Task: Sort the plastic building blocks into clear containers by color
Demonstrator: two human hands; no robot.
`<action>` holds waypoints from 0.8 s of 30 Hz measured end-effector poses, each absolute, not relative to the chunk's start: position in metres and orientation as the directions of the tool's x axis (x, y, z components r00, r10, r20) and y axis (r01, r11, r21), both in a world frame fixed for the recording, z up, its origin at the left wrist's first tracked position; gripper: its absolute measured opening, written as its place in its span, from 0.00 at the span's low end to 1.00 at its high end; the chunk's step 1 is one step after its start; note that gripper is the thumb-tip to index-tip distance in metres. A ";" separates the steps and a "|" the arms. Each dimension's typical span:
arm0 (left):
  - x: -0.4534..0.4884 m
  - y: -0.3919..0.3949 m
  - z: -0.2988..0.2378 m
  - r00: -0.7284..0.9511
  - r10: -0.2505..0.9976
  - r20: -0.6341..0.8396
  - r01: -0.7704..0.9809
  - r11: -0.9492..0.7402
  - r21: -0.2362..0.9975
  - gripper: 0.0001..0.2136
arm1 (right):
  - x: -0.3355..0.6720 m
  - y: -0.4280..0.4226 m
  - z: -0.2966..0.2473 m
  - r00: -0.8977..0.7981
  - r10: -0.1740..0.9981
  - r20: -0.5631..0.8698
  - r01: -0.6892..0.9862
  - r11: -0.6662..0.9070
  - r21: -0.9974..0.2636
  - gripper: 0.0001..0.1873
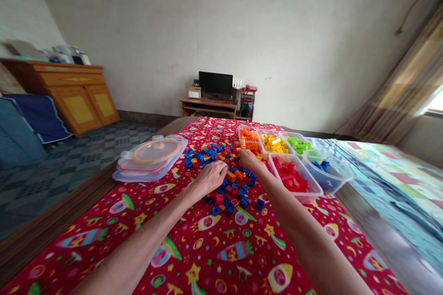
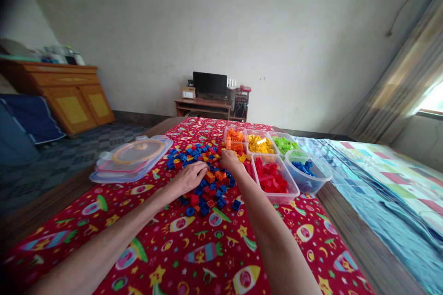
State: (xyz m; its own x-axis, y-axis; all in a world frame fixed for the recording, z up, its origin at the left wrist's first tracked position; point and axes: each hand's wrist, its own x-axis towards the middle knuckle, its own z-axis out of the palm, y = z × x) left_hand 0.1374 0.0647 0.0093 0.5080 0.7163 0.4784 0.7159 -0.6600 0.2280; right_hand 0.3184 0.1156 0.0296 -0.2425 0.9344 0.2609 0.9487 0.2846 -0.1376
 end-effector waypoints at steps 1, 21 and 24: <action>0.135 0.066 0.010 0.504 0.728 0.465 0.716 -0.653 0.246 0.13 | 0.318 0.117 0.028 -0.252 0.939 0.235 0.949 0.287 -0.129 0.20; 0.123 0.067 0.031 0.429 0.809 0.402 0.721 -0.575 0.387 0.14 | 0.334 0.076 0.024 0.027 0.914 0.406 0.912 0.144 -0.383 0.19; 0.122 0.079 0.035 0.412 0.780 0.471 0.719 -0.596 0.358 0.14 | 0.332 0.074 0.025 0.020 0.932 0.361 0.935 0.110 -0.337 0.18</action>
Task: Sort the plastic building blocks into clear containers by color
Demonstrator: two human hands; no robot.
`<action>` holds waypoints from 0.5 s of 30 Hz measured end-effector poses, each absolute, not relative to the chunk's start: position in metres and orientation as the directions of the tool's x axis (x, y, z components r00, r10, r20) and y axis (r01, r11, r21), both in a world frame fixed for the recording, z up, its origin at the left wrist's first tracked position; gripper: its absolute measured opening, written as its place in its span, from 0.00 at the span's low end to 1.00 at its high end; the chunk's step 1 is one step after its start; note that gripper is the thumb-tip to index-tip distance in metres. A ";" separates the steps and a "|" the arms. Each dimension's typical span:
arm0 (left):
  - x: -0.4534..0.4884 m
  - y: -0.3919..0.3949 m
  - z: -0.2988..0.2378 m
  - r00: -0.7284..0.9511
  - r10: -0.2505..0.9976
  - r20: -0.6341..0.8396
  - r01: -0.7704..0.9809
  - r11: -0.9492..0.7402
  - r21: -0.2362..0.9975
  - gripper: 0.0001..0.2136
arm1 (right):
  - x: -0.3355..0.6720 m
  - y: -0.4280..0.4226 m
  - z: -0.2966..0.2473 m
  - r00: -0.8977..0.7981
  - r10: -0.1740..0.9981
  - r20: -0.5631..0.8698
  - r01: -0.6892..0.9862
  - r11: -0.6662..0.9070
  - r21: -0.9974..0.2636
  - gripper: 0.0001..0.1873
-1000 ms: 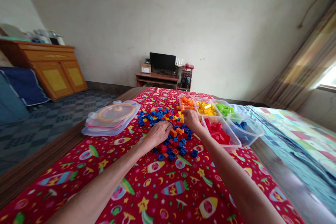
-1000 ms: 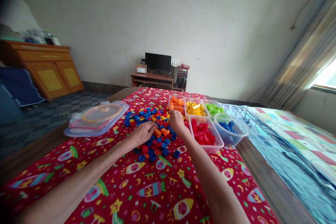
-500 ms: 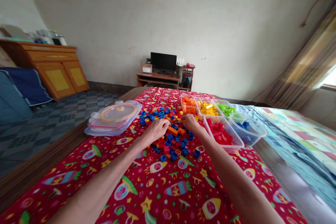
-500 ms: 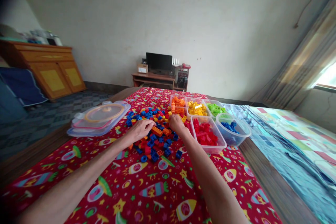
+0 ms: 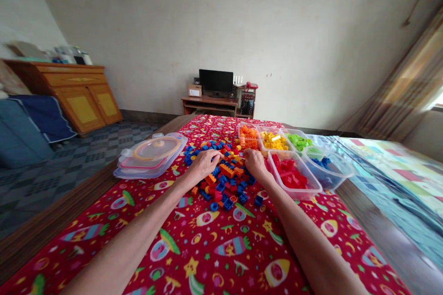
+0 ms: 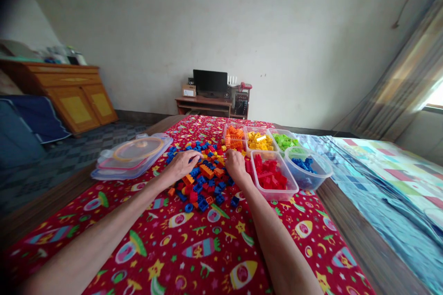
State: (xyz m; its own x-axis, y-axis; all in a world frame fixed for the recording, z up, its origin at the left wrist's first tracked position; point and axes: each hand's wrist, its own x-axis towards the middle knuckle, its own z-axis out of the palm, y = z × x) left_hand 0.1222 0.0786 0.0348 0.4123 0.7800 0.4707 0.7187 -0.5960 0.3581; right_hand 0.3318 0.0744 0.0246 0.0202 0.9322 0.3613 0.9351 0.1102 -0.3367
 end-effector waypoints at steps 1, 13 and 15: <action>0.122 0.084 0.035 0.409 0.774 0.482 0.721 -0.599 0.350 0.14 | 0.330 0.074 0.025 0.017 0.938 0.347 0.940 0.103 -0.325 0.18; 0.142 0.129 0.024 0.437 0.839 0.324 0.850 -0.503 0.157 0.08 | 0.326 0.094 0.007 -0.311 0.913 0.262 0.928 0.352 -0.123 0.13; 0.142 0.128 0.024 0.448 0.842 0.301 0.851 -0.505 0.146 0.09 | 0.327 0.097 0.006 -0.372 0.897 0.237 0.910 0.403 -0.096 0.15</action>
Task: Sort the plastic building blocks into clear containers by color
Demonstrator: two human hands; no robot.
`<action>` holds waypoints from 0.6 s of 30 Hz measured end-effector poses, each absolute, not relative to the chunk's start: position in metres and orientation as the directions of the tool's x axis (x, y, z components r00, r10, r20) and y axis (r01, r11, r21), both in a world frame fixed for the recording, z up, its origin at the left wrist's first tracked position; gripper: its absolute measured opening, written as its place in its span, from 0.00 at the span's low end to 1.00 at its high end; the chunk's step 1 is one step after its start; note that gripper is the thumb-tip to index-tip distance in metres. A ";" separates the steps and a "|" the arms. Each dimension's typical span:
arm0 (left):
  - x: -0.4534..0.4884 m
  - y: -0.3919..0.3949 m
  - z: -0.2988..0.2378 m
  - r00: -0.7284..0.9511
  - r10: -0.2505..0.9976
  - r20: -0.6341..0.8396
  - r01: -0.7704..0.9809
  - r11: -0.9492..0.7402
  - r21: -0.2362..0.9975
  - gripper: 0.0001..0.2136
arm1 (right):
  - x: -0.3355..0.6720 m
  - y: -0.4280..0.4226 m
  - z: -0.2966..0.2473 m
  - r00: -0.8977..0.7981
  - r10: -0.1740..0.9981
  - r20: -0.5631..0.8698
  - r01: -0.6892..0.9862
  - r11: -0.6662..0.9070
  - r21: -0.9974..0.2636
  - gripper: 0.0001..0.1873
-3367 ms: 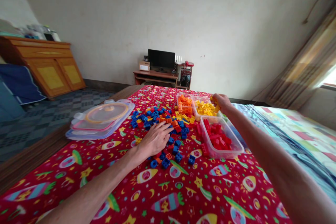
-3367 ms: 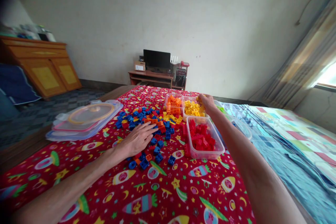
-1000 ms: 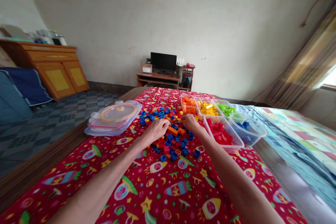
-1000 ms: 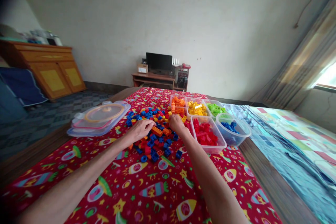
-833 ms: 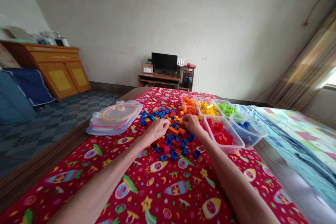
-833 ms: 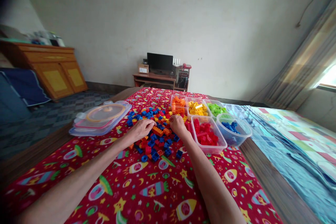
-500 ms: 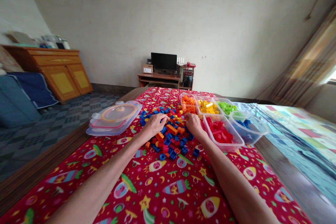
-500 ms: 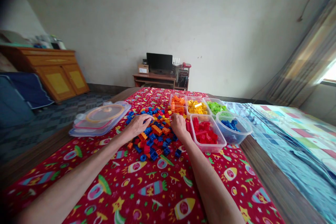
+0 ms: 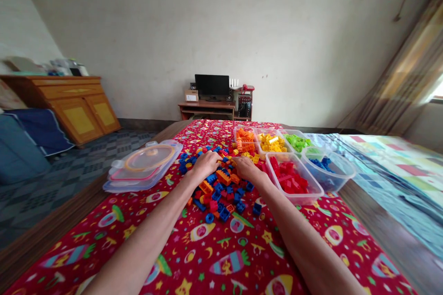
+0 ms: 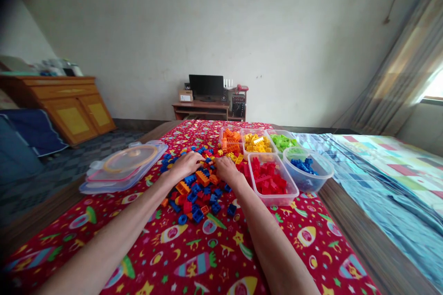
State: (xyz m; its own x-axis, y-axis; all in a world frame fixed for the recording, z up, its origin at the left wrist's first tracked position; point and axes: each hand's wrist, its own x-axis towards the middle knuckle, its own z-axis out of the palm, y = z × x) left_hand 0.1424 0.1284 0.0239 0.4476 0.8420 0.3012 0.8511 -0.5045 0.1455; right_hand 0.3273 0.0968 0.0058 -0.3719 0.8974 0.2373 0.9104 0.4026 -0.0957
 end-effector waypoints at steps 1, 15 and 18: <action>0.142 0.128 0.024 0.454 0.844 0.287 0.850 -0.506 0.144 0.09 | 0.328 0.098 0.006 -0.396 0.889 0.228 0.903 0.422 -0.078 0.15; 0.132 0.122 0.036 0.423 0.878 0.222 0.863 -0.465 0.196 0.12 | 0.326 0.084 0.019 -0.319 0.921 0.226 0.899 0.369 -0.234 0.16; 0.125 0.131 0.038 0.385 0.892 0.235 0.833 -0.446 0.327 0.16 | 0.324 0.085 0.020 -0.227 0.940 0.255 0.912 0.297 -0.282 0.17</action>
